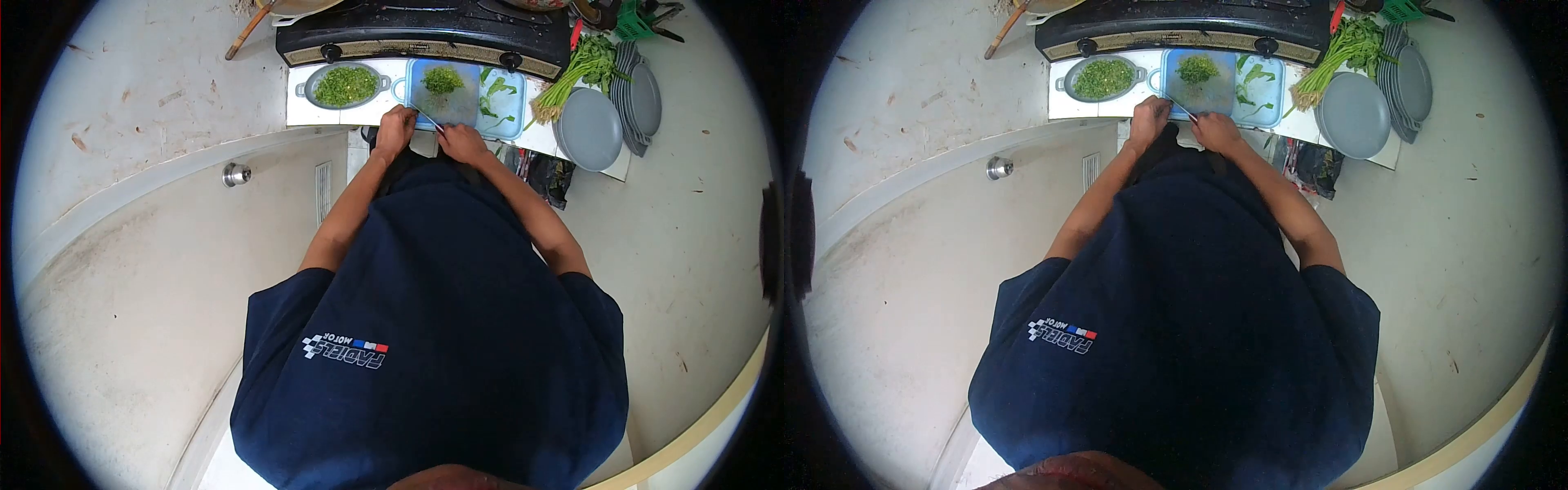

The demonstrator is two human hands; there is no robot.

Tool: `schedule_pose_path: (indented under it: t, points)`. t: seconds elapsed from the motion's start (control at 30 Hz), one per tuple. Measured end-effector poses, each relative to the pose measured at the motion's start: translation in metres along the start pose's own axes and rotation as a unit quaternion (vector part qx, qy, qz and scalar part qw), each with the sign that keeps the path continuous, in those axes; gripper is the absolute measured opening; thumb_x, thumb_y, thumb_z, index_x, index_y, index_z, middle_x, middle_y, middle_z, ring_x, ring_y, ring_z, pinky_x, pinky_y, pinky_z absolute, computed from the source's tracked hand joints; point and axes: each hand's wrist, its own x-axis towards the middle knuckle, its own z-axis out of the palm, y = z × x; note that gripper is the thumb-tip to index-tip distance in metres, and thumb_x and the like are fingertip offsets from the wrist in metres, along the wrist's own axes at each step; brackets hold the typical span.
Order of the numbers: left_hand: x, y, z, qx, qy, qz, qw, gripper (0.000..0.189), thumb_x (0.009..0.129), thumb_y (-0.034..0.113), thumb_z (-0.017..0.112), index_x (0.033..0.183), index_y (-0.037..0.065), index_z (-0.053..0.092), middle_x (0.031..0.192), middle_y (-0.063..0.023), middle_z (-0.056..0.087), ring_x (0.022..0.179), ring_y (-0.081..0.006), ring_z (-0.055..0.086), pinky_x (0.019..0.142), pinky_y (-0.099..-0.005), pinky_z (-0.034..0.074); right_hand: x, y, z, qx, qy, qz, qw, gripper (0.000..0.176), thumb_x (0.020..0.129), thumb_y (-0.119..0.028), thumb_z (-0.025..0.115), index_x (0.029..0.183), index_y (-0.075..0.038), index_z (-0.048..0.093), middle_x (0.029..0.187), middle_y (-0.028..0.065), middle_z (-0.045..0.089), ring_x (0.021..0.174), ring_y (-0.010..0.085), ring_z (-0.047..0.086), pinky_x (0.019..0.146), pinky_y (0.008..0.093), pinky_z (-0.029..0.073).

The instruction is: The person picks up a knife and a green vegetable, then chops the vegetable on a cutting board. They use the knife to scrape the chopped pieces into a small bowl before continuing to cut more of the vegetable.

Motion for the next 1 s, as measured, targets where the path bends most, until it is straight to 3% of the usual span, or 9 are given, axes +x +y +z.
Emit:
schedule_pose_path:
  t: [0.07, 0.13, 0.27, 0.33, 0.43, 1.0]
  points:
    - [-0.001, -0.003, 0.001, 0.009, -0.009, -0.010, 1.000, 0.014, 0.084, -0.001, 0.069, 0.096, -0.001, 0.074, 0.086, -0.0207, 0.068, 0.079, -0.0404, 0.068, 0.072, -0.0441, 0.055, -0.004, 0.003, -0.001, -0.006, 0.001, 0.001, 1.000, 0.038, 0.097, -0.031, 0.056, 0.093, 0.003, 0.071, 0.087, 0.0279, 0.071, 0.083, 0.0449, 0.071, 0.078, 0.0541, 0.057]
    - [-0.001, -0.001, 0.000, 0.000, -0.004, -0.012, 1.000, 0.013, 0.084, -0.001, 0.069, 0.096, -0.001, 0.074, 0.085, -0.0208, 0.068, 0.079, -0.0403, 0.068, 0.072, -0.0440, 0.055, -0.007, 0.007, 0.006, 0.002, 0.027, -0.011, 1.000, 0.037, 0.097, -0.031, 0.057, 0.094, 0.004, 0.068, 0.077, 0.0286, 0.068, 0.075, 0.0458, 0.070, 0.072, 0.0551, 0.056]
    - [0.001, -0.003, 0.000, -0.023, -0.003, -0.008, 1.000, 0.013, 0.084, -0.001, 0.068, 0.096, -0.001, 0.074, 0.086, -0.0210, 0.069, 0.080, -0.0400, 0.069, 0.072, -0.0436, 0.055, 0.009, 0.007, 0.013, -0.003, 0.032, -0.036, 0.999, 0.038, 0.098, -0.032, 0.056, 0.094, 0.004, 0.068, 0.078, 0.0288, 0.068, 0.076, 0.0461, 0.069, 0.073, 0.0551, 0.057]
    - [0.002, -0.002, -0.003, -0.011, -0.012, -0.004, 1.000, 0.013, 0.084, -0.002, 0.068, 0.096, -0.001, 0.074, 0.087, -0.0211, 0.069, 0.080, -0.0401, 0.069, 0.072, -0.0436, 0.055, 0.012, 0.005, 0.008, 0.007, 0.005, -0.018, 1.000, 0.037, 0.097, -0.032, 0.056, 0.092, 0.002, 0.071, 0.086, 0.0260, 0.071, 0.083, 0.0440, 0.071, 0.077, 0.0536, 0.057]
    - [0.003, 0.003, -0.006, 0.001, -0.022, -0.005, 1.000, 0.012, 0.085, -0.001, 0.069, 0.096, -0.001, 0.074, 0.087, -0.0218, 0.070, 0.079, -0.0387, 0.069, 0.072, -0.0425, 0.055, 0.007, 0.009, 0.006, 0.004, 0.024, -0.023, 0.999, 0.039, 0.097, -0.033, 0.057, 0.094, 0.004, 0.069, 0.080, 0.0277, 0.069, 0.078, 0.0468, 0.069, 0.074, 0.0553, 0.056]
    - [-0.002, 0.005, -0.004, 0.024, -0.029, -0.003, 0.999, 0.014, 0.085, -0.002, 0.068, 0.098, 0.001, 0.074, 0.084, -0.0206, 0.063, 0.078, -0.0402, 0.065, 0.071, -0.0461, 0.053, 0.008, 0.007, 0.009, 0.009, 0.018, -0.033, 0.999, 0.036, 0.097, -0.032, 0.058, 0.095, 0.003, 0.068, 0.081, 0.0276, 0.070, 0.078, 0.0457, 0.070, 0.073, 0.0548, 0.056]
